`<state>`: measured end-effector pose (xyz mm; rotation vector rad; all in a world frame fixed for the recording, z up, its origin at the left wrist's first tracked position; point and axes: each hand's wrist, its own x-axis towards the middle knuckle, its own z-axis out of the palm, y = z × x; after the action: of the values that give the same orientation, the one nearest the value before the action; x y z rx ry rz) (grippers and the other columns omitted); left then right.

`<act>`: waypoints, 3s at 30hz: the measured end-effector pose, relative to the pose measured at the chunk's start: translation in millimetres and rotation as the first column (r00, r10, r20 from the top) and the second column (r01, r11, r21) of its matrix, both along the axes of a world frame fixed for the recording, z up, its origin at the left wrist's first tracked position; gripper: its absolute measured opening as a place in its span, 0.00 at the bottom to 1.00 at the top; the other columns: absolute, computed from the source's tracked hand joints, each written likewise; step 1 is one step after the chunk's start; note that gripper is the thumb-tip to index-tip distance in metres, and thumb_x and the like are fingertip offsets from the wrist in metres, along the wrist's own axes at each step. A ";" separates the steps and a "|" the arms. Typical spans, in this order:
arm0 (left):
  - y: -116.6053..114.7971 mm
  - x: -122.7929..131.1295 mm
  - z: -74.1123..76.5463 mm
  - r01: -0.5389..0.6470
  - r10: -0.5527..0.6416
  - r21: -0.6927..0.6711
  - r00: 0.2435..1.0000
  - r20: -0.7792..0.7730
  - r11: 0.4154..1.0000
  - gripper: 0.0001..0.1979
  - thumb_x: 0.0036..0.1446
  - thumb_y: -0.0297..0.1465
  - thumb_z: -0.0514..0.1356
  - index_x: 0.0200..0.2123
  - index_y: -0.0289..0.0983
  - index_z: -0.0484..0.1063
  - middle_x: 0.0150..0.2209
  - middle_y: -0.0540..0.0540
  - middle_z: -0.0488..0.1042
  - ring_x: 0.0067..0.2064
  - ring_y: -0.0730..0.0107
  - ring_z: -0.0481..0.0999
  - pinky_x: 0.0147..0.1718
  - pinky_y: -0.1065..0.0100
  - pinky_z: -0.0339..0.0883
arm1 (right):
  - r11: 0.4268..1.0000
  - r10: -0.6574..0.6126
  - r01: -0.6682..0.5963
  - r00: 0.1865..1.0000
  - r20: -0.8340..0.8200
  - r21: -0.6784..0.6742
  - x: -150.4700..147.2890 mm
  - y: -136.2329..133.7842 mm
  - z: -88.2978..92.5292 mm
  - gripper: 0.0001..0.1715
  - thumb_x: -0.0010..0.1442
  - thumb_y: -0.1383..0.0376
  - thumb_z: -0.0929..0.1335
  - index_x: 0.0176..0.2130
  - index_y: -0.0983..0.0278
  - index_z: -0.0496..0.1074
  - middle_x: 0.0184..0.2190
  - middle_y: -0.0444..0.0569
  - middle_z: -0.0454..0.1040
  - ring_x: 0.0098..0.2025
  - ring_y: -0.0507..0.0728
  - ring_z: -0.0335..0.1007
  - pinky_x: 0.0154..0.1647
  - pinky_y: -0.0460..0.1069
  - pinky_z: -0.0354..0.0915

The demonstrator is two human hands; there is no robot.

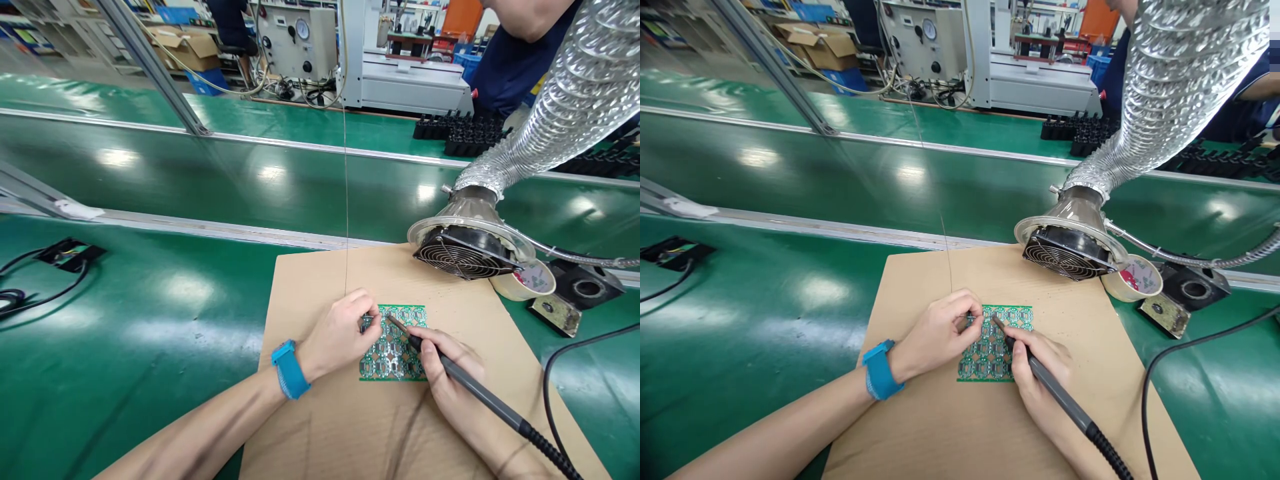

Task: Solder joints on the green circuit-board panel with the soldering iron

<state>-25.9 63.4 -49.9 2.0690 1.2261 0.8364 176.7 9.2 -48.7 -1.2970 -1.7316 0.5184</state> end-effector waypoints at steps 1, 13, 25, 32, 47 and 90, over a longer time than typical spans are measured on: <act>0.1 0.1 0.4 0.001 -0.001 0.000 1.000 0.001 1.000 0.05 0.57 0.23 0.56 0.29 0.35 0.66 0.31 0.49 0.67 0.29 0.75 0.62 0.27 0.70 0.56 | 1.000 0.002 -0.002 1.000 0.000 0.006 -0.5 0.5 0.7 0.13 0.67 0.65 0.65 0.42 0.58 0.79 0.34 0.45 0.81 0.32 0.53 0.78 0.38 0.47 0.76; -0.5 -0.3 2.9 0.019 -0.020 -0.008 0.999 -0.039 1.000 0.05 0.58 0.23 0.55 0.30 0.35 0.66 0.33 0.48 0.68 0.29 0.74 0.63 0.27 0.69 0.57 | 0.996 -0.031 0.031 1.000 -0.001 0.089 1.0 -3.4 -0.9 0.11 0.66 0.66 0.66 0.41 0.59 0.79 0.34 0.45 0.82 0.32 0.53 0.79 0.37 0.47 0.76; -0.7 -2.0 -1.2 0.027 -0.026 0.011 0.995 -0.096 1.000 0.05 0.60 0.24 0.55 0.32 0.36 0.66 0.35 0.48 0.69 0.35 0.71 0.69 0.36 0.68 0.65 | 1.000 0.011 -0.012 1.000 0.014 0.020 0.7 -1.6 -2.1 0.13 0.67 0.66 0.65 0.44 0.57 0.78 0.36 0.44 0.81 0.34 0.52 0.79 0.37 0.47 0.76; 0.6 -1.2 0.1 0.014 -0.014 -0.011 1.000 -0.020 1.000 0.05 0.59 0.24 0.55 0.31 0.35 0.68 0.33 0.49 0.69 0.30 0.75 0.66 0.29 0.70 0.61 | 1.000 0.017 -0.017 1.000 -0.005 -0.006 0.9 -2.4 -4.9 0.14 0.67 0.65 0.64 0.46 0.54 0.78 0.37 0.45 0.81 0.35 0.56 0.79 0.35 0.51 0.77; 7.7 -9.2 -2.1 0.063 -0.038 -0.178 0.989 0.140 0.982 0.06 0.47 0.19 0.55 0.26 0.35 0.66 0.33 0.51 0.70 0.25 0.81 0.58 0.24 0.72 0.54 | 0.999 0.008 -0.008 1.000 -0.007 0.045 6.0 -8.5 -4.9 0.13 0.66 0.67 0.65 0.44 0.56 0.78 0.37 0.43 0.82 0.37 0.53 0.79 0.39 0.47 0.74; 10.5 -10.1 -1.5 0.067 -0.043 -0.149 0.987 0.157 0.987 0.09 0.45 0.18 0.56 0.22 0.36 0.61 0.32 0.49 0.72 0.30 0.75 0.67 0.26 0.70 0.57 | 0.995 0.085 -0.086 0.996 -0.023 -0.055 2.7 0.3 -3.4 0.13 0.67 0.66 0.64 0.44 0.56 0.79 0.38 0.43 0.82 0.34 0.51 0.79 0.39 0.44 0.75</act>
<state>-36.0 73.9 -51.4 1.8708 1.1094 0.8322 179.4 9.5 -52.1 -1.2562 -1.7727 0.6307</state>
